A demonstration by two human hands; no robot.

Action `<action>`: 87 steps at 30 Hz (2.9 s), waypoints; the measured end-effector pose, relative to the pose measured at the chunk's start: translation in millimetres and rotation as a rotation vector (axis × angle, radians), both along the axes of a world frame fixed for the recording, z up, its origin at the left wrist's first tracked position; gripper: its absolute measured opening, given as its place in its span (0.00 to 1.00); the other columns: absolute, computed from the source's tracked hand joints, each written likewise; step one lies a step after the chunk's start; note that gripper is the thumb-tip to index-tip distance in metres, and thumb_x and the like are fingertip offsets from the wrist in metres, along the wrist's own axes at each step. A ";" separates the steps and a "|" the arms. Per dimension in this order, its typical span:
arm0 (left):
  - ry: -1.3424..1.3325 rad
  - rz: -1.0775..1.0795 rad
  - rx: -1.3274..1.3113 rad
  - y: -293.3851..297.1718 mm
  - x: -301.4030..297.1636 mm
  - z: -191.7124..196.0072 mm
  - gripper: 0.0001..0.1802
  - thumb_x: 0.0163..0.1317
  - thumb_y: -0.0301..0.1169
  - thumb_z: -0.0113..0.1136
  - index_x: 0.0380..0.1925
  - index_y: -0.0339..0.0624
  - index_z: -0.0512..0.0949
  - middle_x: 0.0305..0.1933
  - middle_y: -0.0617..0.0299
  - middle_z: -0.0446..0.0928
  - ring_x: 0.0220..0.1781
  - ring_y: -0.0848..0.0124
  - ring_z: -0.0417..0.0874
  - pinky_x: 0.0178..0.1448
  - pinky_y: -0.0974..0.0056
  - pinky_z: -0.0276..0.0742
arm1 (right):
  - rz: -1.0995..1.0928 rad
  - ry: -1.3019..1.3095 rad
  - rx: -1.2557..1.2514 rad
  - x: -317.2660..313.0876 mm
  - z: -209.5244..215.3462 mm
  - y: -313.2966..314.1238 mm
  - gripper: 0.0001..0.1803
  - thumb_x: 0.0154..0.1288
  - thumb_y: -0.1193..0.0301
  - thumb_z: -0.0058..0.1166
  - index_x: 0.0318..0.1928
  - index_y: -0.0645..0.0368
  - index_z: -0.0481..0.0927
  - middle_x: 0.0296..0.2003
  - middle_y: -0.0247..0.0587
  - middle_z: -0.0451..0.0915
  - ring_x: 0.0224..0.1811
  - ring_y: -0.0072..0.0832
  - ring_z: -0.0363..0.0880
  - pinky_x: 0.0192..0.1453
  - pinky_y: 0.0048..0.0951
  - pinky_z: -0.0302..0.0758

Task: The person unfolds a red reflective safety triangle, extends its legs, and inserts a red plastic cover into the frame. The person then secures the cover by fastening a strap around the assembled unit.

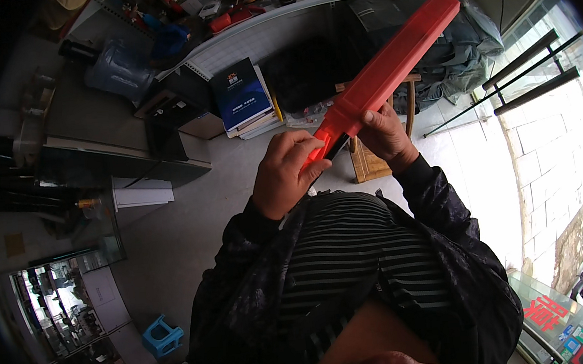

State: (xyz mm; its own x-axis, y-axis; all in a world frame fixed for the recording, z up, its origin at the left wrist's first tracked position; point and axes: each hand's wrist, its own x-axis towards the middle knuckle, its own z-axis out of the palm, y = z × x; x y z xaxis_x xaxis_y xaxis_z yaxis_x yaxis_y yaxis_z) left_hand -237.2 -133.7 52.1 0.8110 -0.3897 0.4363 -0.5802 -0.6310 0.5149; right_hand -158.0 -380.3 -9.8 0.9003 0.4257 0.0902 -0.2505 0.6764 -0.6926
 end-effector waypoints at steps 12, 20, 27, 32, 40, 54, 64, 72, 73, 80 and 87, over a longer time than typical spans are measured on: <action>0.256 -0.218 -0.038 5.6 -4.9 -1.6 0.35 0.76 0.46 0.64 0.76 0.42 0.71 0.85 0.48 0.60 0.84 0.50 0.67 0.81 0.51 0.70 | -0.090 -0.029 0.032 6.8 -3.1 -5.3 0.43 0.62 0.58 0.80 0.71 0.59 0.70 0.64 0.46 0.80 0.67 0.40 0.80 0.71 0.43 0.77; 0.576 -0.218 -0.474 10.2 8.5 -0.9 0.21 0.81 0.31 0.59 0.70 0.40 0.78 0.78 0.52 0.75 0.77 0.62 0.78 0.76 0.61 0.77 | -0.030 -0.026 0.011 7.2 -4.1 -8.9 0.46 0.62 0.55 0.80 0.72 0.58 0.68 0.65 0.45 0.78 0.69 0.41 0.78 0.77 0.49 0.74; 0.859 -0.062 -0.768 8.6 10.1 -3.2 0.15 0.76 0.29 0.66 0.58 0.39 0.77 0.59 0.58 0.83 0.60 0.71 0.86 0.66 0.62 0.83 | -0.028 -0.006 0.011 4.8 -1.1 -9.4 0.48 0.60 0.55 0.81 0.73 0.57 0.67 0.64 0.44 0.77 0.70 0.41 0.78 0.77 0.51 0.75; 0.773 -0.102 -0.558 11.3 13.8 -12.6 0.12 0.78 0.34 0.66 0.53 0.40 0.77 0.50 0.64 0.82 0.51 0.77 0.84 0.60 0.67 0.82 | -0.039 -0.003 0.020 3.0 -2.7 -8.9 0.45 0.61 0.57 0.80 0.72 0.60 0.69 0.64 0.47 0.79 0.69 0.41 0.79 0.77 0.48 0.73; 0.945 -0.132 -0.529 15.4 16.8 -4.9 0.15 0.80 0.40 0.64 0.50 0.39 0.79 0.45 0.68 0.80 0.50 0.80 0.79 0.60 0.70 0.78 | -0.038 0.009 0.007 2.2 -6.5 -10.3 0.44 0.60 0.57 0.80 0.70 0.61 0.71 0.63 0.46 0.80 0.67 0.39 0.80 0.76 0.45 0.73; 1.237 -0.256 -0.884 3.0 12.1 -4.1 0.37 0.77 0.47 0.65 0.75 0.35 0.67 0.64 0.57 0.78 0.63 0.71 0.80 0.71 0.65 0.76 | 0.060 -0.031 -0.011 1.0 1.1 -12.5 0.51 0.57 0.56 0.83 0.74 0.61 0.68 0.66 0.51 0.81 0.69 0.42 0.80 0.78 0.46 0.73; 1.201 -0.210 -0.703 0.8 9.0 -2.0 0.41 0.78 0.51 0.64 0.77 0.32 0.66 0.65 0.55 0.79 0.65 0.69 0.80 0.72 0.62 0.76 | 0.088 -0.013 -0.007 0.3 5.2 -11.5 0.51 0.56 0.58 0.83 0.75 0.60 0.68 0.66 0.51 0.81 0.69 0.42 0.80 0.78 0.46 0.72; 1.345 -0.192 -0.675 4.5 16.8 -5.4 0.43 0.72 0.50 0.71 0.73 0.30 0.68 0.61 0.54 0.80 0.60 0.69 0.82 0.67 0.62 0.80 | 0.094 -0.019 -0.028 -2.3 5.3 -10.0 0.54 0.54 0.56 0.85 0.75 0.60 0.67 0.65 0.48 0.81 0.68 0.40 0.80 0.78 0.45 0.72; 1.351 -0.213 -0.724 4.0 16.3 -7.0 0.42 0.72 0.50 0.71 0.73 0.30 0.69 0.60 0.55 0.80 0.59 0.70 0.82 0.65 0.63 0.81 | 0.107 -0.021 -0.039 -3.3 4.5 -9.7 0.54 0.54 0.55 0.85 0.75 0.60 0.67 0.65 0.48 0.81 0.68 0.40 0.80 0.77 0.45 0.72; 1.386 -0.222 -0.831 -0.5 15.7 -12.9 0.42 0.71 0.49 0.71 0.73 0.31 0.69 0.55 0.59 0.79 0.53 0.72 0.83 0.58 0.66 0.84 | 0.146 -0.019 -0.051 -7.6 -1.9 -8.1 0.57 0.52 0.53 0.86 0.76 0.60 0.67 0.65 0.45 0.80 0.69 0.39 0.79 0.77 0.45 0.72; 1.489 -0.278 -0.880 3.6 17.5 -15.7 0.37 0.74 0.43 0.66 0.73 0.32 0.67 0.55 0.58 0.78 0.54 0.73 0.82 0.59 0.65 0.83 | 0.156 -0.004 -0.032 -12.3 -0.4 -4.7 0.57 0.52 0.53 0.86 0.76 0.60 0.67 0.65 0.46 0.80 0.69 0.39 0.78 0.78 0.44 0.72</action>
State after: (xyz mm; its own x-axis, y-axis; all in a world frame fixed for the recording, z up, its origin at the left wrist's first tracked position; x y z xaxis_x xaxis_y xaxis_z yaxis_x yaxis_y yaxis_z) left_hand -219.7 -130.1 36.4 0.6369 -0.6509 -0.4131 0.6302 0.1309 0.7654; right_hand -170.3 -385.0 -10.2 0.8227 0.5632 0.0774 -0.3484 0.6071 -0.7142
